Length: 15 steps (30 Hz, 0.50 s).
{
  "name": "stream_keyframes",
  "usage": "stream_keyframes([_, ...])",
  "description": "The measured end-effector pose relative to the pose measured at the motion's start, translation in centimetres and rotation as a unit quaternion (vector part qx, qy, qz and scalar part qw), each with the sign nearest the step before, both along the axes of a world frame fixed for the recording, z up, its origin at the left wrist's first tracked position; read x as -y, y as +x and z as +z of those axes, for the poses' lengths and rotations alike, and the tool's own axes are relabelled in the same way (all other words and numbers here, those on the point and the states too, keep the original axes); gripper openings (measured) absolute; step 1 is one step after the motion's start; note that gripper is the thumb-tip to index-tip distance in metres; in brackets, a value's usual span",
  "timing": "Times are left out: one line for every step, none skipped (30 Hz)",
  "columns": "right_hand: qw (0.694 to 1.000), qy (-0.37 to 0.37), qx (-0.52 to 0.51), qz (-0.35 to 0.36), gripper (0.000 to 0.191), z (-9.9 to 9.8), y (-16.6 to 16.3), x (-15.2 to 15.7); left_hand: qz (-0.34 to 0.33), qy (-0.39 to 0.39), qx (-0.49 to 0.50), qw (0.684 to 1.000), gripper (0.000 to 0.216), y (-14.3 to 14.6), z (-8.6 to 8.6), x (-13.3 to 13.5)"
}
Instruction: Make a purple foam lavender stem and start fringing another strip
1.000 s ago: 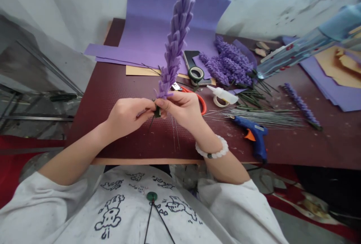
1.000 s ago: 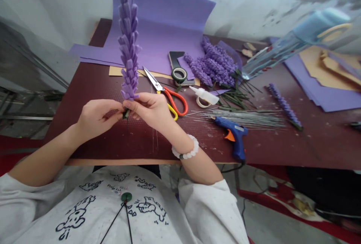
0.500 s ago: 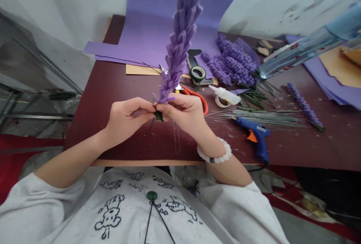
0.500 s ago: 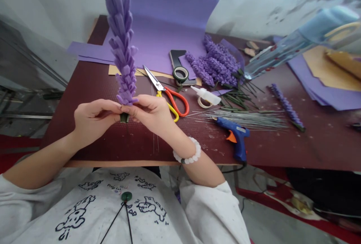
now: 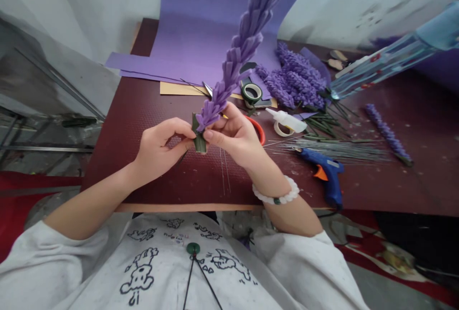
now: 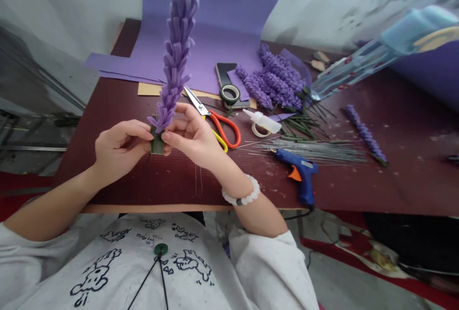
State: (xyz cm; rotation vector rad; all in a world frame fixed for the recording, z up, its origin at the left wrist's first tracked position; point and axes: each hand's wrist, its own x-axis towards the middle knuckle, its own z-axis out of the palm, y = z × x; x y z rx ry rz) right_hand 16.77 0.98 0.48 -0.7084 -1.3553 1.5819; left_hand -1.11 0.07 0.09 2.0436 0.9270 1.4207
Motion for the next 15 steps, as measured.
stream_keyframes([1.000,-0.010,-0.009,0.006,0.048,-0.14,0.02,-0.11,-0.006,0.000,0.003,1.000,0.004,0.03,-0.06,-0.03])
stream_keyframes([1.000,-0.023,-0.019,0.011,0.050,-0.26,0.02,-0.21,-0.011,-0.006,0.007,1.000,0.005,0.09,-0.15,-0.03])
stream_keyframes([0.999,-0.037,-0.029,0.014,0.051,-0.33,0.02,-0.29,-0.016,-0.019,0.015,1.000,0.007,0.16,-0.26,0.00])
stream_keyframes([0.998,-0.053,-0.040,0.017,0.050,-0.36,0.00,-0.34,-0.024,-0.036,0.030,0.999,0.011,0.25,-0.37,0.05])
stream_keyframes([0.996,-0.067,-0.051,0.019,0.049,-0.34,-0.03,-0.38,-0.033,-0.059,0.051,0.996,0.016,0.36,-0.48,0.12])
stream_keyframes([0.995,-0.080,-0.060,0.022,0.048,-0.28,-0.07,-0.39,-0.041,-0.085,0.078,0.992,0.021,0.48,-0.56,0.18])
stream_keyframes([0.993,-0.091,-0.068,0.024,0.048,-0.21,-0.12,-0.40,-0.047,-0.114,0.105,0.987,0.026,0.60,-0.60,0.23])
stream_keyframes([0.992,-0.100,-0.074,0.025,0.047,-0.14,-0.17,-0.39,-0.051,-0.143,0.126,0.980,0.029,0.71,-0.59,0.25])
stream_keyframes([0.991,-0.107,-0.079,0.026,0.048,-0.08,-0.22,-0.39,-0.052,-0.171,0.136,0.974,0.030,0.81,-0.54,0.23])
stream_keyframes([0.990,-0.113,-0.084,0.026,0.048,-0.06,-0.28,-0.40,-0.052,-0.198,0.140,0.969,0.031,0.89,-0.46,0.18])
stream_keyframes([0.989,-0.118,-0.090,0.026,0.048,-0.07,-0.33,-0.41,-0.053,-0.221,0.138,0.964,0.031,0.95,-0.37,0.11])
stream_keyframes([0.987,-0.123,-0.097,0.026,0.049,-0.12,-0.38,-0.44,-0.058,-0.239,0.137,0.960,0.032,0.98,-0.28,0.03])
stream_keyframes([0.986,-0.126,-0.105,0.026,0.049,-0.20,-0.42,-0.47,-0.064,-0.251,0.140,0.956,0.032,1.00,-0.20,-0.05])
stream_keyframes([0.985,-0.128,-0.111,0.027,0.049,-0.30,-0.46,-0.50,-0.070,-0.256,0.147,0.953,0.033,0.98,-0.15,-0.12])
stream_keyframes([0.985,-0.128,-0.116,0.028,0.048,-0.41,-0.48,-0.54,-0.078,-0.254,0.156,0.951,0.035,0.95,-0.13,-0.17])
